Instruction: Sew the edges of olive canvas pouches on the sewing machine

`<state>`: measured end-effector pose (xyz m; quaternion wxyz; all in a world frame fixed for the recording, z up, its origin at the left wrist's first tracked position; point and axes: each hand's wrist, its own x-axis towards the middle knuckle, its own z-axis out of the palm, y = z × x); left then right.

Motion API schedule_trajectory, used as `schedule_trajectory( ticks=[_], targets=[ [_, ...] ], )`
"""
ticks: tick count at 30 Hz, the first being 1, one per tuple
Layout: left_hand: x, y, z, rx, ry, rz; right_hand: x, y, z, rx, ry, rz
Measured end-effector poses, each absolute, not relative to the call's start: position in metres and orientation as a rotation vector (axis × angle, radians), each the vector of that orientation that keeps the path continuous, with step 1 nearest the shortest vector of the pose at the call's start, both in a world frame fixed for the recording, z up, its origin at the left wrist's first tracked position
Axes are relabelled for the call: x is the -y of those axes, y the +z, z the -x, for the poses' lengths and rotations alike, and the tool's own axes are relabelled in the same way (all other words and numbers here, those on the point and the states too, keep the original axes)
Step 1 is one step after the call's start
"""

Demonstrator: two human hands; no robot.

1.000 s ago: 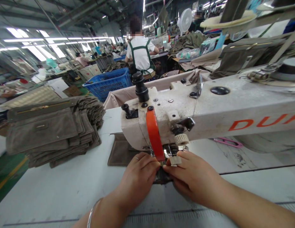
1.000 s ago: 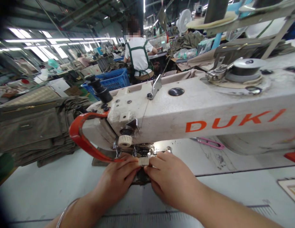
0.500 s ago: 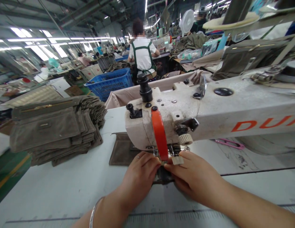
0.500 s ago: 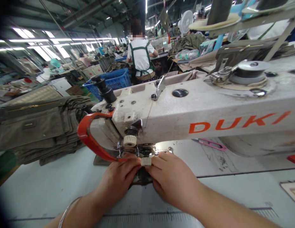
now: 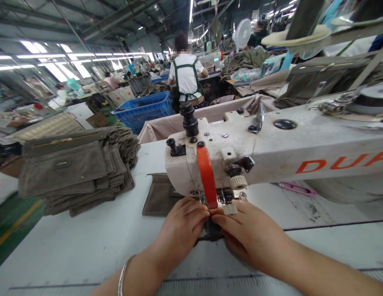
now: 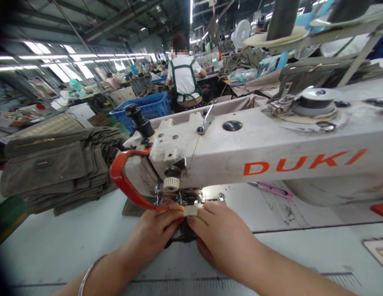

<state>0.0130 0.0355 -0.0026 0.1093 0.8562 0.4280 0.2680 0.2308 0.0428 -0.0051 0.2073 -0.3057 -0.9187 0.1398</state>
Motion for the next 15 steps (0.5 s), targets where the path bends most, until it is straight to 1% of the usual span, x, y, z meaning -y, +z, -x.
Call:
schedule_trajectory(
  ticks=[8, 15],
  targets=[
    [-0.050, 0.001, -0.008, -1.259, 0.644, -2.531, -0.042, -0.006, -0.224, 2.569, 0.294, 0.937],
    [-0.065, -0.009, -0.005, -1.337, 0.726, -2.605, -0.045, -0.006, -0.222, 2.531, 0.259, 0.925]
  ],
)
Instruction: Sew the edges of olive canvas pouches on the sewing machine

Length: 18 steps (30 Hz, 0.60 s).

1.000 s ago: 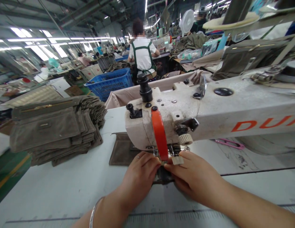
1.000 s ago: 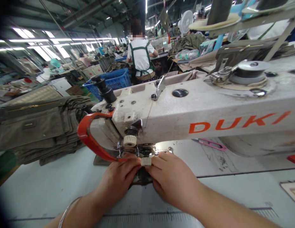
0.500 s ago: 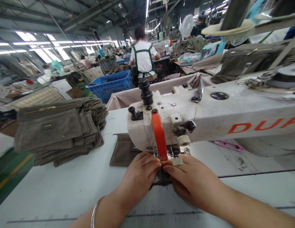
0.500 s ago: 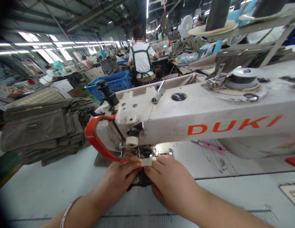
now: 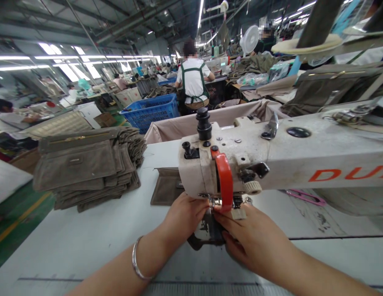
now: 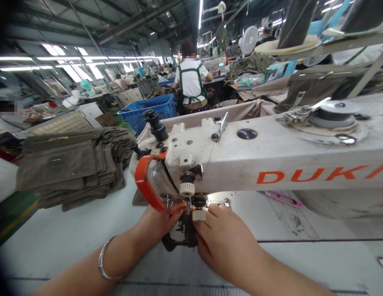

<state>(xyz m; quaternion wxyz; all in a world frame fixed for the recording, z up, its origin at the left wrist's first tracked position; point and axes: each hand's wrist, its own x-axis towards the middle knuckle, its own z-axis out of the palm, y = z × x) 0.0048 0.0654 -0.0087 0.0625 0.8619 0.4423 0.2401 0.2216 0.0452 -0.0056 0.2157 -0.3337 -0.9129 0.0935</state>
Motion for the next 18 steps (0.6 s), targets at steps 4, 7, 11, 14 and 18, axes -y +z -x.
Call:
schedule_trajectory(
  ticks=[4, 7, 11, 14, 18],
  targets=[
    [-0.072, -0.016, -0.002, -1.377, 0.707, -2.607, -0.045, -0.005, -0.223, 2.526, 0.271, 0.922],
    [-0.075, -0.018, -0.001, -1.395, 0.682, -2.606, -0.045, -0.005, -0.223, 2.532, 0.277, 0.930],
    [-0.075, -0.018, -0.001, -1.421, 0.628, -2.612, -0.048, -0.005, -0.223, 2.553, 0.294, 0.957],
    [-0.070, -0.008, -0.004, -1.469, 0.572, -2.613, -0.049, -0.005, -0.226, 2.539, 0.341, 0.918],
    [-0.059, 0.021, -0.011, -1.467, 0.417, -2.521, -0.049, -0.004, -0.230, 2.540, 0.436, 0.866]
  ],
)
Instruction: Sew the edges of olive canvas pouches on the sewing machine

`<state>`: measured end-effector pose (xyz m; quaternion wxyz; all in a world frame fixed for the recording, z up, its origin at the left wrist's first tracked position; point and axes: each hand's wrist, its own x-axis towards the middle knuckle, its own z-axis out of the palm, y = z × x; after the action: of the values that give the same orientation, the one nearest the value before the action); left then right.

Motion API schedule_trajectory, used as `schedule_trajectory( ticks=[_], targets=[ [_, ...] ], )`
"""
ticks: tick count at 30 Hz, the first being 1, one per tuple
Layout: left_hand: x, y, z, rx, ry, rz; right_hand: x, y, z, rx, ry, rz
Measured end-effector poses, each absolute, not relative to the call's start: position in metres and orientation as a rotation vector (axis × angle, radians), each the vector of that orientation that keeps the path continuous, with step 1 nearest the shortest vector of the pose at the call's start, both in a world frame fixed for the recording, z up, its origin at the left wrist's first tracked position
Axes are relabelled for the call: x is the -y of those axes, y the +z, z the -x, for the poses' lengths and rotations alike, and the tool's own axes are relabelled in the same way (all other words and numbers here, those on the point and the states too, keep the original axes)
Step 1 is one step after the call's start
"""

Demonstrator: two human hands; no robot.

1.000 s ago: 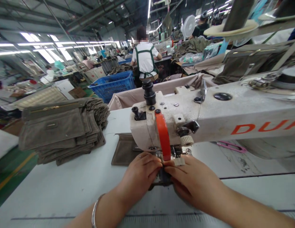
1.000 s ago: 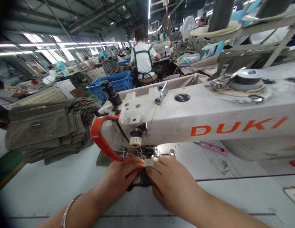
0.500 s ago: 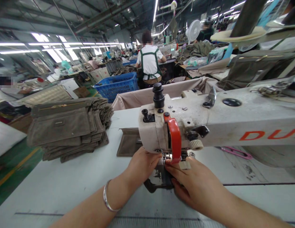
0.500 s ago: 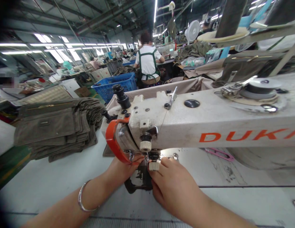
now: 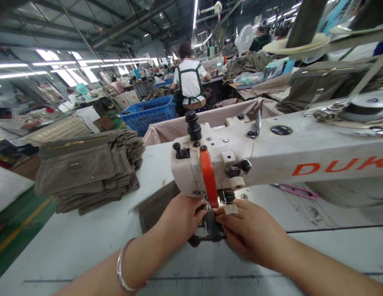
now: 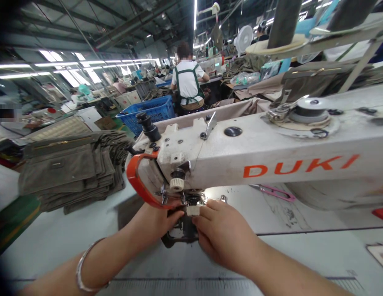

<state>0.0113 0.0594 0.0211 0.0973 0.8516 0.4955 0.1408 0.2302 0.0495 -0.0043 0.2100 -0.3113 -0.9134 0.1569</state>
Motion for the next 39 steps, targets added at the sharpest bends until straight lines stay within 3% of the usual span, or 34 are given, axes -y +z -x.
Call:
schedule_trajectory(
  ticks=[4, 12, 22, 30, 39],
  targets=[
    [-0.048, 0.040, -0.014, -1.316, 0.251, -2.411, -0.049, -0.003, -0.233, 2.591, 0.424, 0.862],
    [-0.022, 0.023, -0.007, -1.442, 0.438, -2.434, -0.049, -0.003, -0.233, 2.596, 0.455, 0.749],
    [-0.015, 0.019, -0.012, -1.284, 0.224, -2.753, -0.043, 0.002, -0.224, 2.677, 0.381, 0.843],
    [-0.029, 0.017, -0.013, -1.298, 0.338, -2.729, -0.044, -0.002, -0.224, 2.671, 0.413, 0.938],
    [0.000, 0.018, 0.032, -2.144, 0.540, -1.985, -0.045, -0.008, -0.225, 2.646, 0.394, 0.959]
  ],
)
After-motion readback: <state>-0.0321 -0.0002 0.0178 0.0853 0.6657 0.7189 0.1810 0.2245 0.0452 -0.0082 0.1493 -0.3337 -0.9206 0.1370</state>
